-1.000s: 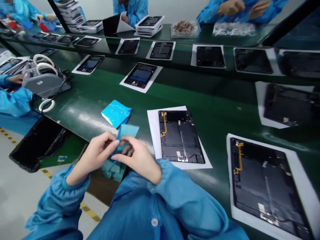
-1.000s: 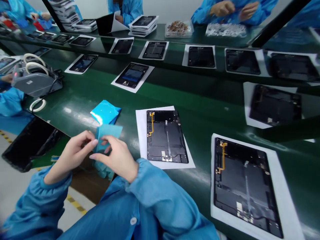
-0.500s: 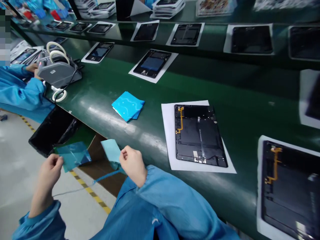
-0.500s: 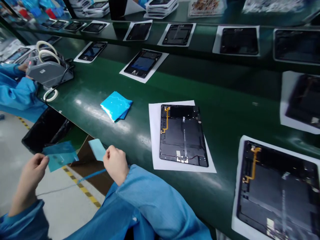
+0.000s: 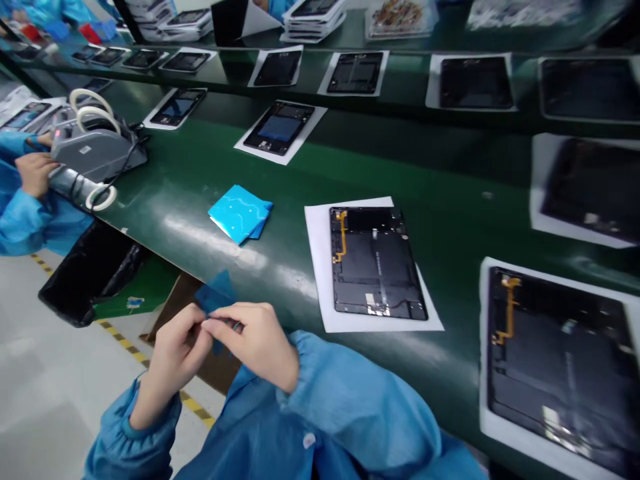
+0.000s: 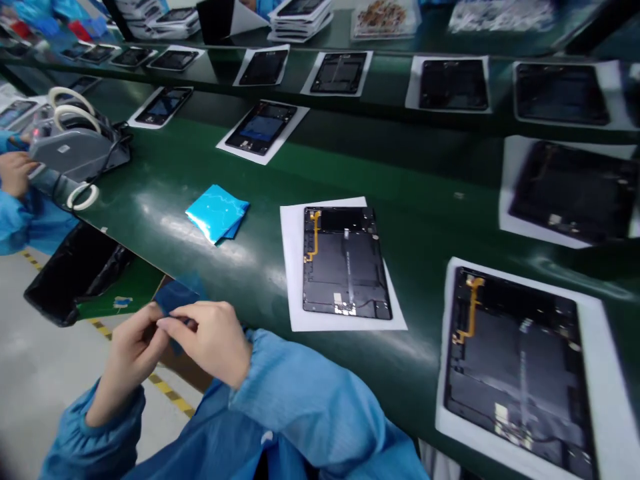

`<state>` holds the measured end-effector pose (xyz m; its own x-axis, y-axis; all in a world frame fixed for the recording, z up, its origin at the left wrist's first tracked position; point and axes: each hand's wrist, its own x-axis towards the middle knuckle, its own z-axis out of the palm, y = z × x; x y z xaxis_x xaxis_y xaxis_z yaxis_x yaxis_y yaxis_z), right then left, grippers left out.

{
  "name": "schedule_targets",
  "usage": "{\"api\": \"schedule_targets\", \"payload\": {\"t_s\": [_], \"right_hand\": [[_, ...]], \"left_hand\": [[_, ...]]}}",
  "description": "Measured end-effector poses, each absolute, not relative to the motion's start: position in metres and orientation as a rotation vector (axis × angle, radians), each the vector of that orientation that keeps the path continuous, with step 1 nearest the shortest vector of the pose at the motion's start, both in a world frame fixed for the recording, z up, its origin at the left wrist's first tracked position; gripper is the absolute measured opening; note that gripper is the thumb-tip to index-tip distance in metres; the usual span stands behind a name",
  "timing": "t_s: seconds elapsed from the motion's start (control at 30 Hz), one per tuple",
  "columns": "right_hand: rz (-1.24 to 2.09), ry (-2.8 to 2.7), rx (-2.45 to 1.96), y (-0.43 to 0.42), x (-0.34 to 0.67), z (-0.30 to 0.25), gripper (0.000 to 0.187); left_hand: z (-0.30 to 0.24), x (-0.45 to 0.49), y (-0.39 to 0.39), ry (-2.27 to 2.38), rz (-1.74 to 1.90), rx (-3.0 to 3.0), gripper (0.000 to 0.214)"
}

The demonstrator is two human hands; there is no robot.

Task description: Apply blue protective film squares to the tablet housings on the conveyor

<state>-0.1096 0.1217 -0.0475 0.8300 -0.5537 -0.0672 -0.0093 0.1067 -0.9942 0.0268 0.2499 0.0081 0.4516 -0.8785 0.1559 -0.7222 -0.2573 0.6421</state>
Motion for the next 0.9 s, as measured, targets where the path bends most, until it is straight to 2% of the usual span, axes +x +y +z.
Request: {"api": "schedule_targets", "payload": {"t_s": [0.13,0.2,0.27,0.37,0.43,0.57,0.63,0.73,0.83,0.9], "right_hand": [[-0.549,0.661,-1.317,0.073,-0.154,-0.012,0.046],[-0.652,0.761,-1.381,0.048,-0.173,-0.002,0.05],[-0.773,0.862,-1.525,0.026,-0.19,0.005,0.038],[-0.969,0.945,-1.831,0.005,-0.216,0.012,0.016],[-1.072,0.929,-2.032,-0.003,-0.231,0.016,0.015],[-1.21,0.949,-2.256,-0.016,-0.25,0.018,0.019],[-1.196,0.996,-2.302,-0.022,-0.258,0.016,0.019],[-1.178,1.12,-2.242,-0.031,-0.271,0.008,0.021],[-1.241,1.325,-1.932,-0.046,-0.289,-0.009,0.02],[-1.279,1.398,-1.681,-0.057,-0.3,-0.024,0.02]], "left_hand": [[0.024,0.014,0.18,-1.677,-0.465,1.798,0.012],[0.029,0.01,0.146,-1.821,-0.555,1.658,0.02],[0.033,0.007,0.117,-1.91,-0.512,1.607,0.027],[0.042,0.005,0.081,-1.943,-0.177,1.61,0.032],[0.051,0.005,0.063,-2.002,-0.125,1.643,0.041],[0.068,0.001,0.038,-2.052,-0.451,1.835,0.023],[0.073,-0.005,0.03,-2.074,-0.504,1.824,0.017],[0.069,-0.016,0.023,-2.11,-0.312,1.723,0.017],[0.044,-0.028,0.021,-1.963,-0.119,1.918,0.034],[0.017,-0.041,0.024,-1.986,-0.22,2.158,0.048]]}}
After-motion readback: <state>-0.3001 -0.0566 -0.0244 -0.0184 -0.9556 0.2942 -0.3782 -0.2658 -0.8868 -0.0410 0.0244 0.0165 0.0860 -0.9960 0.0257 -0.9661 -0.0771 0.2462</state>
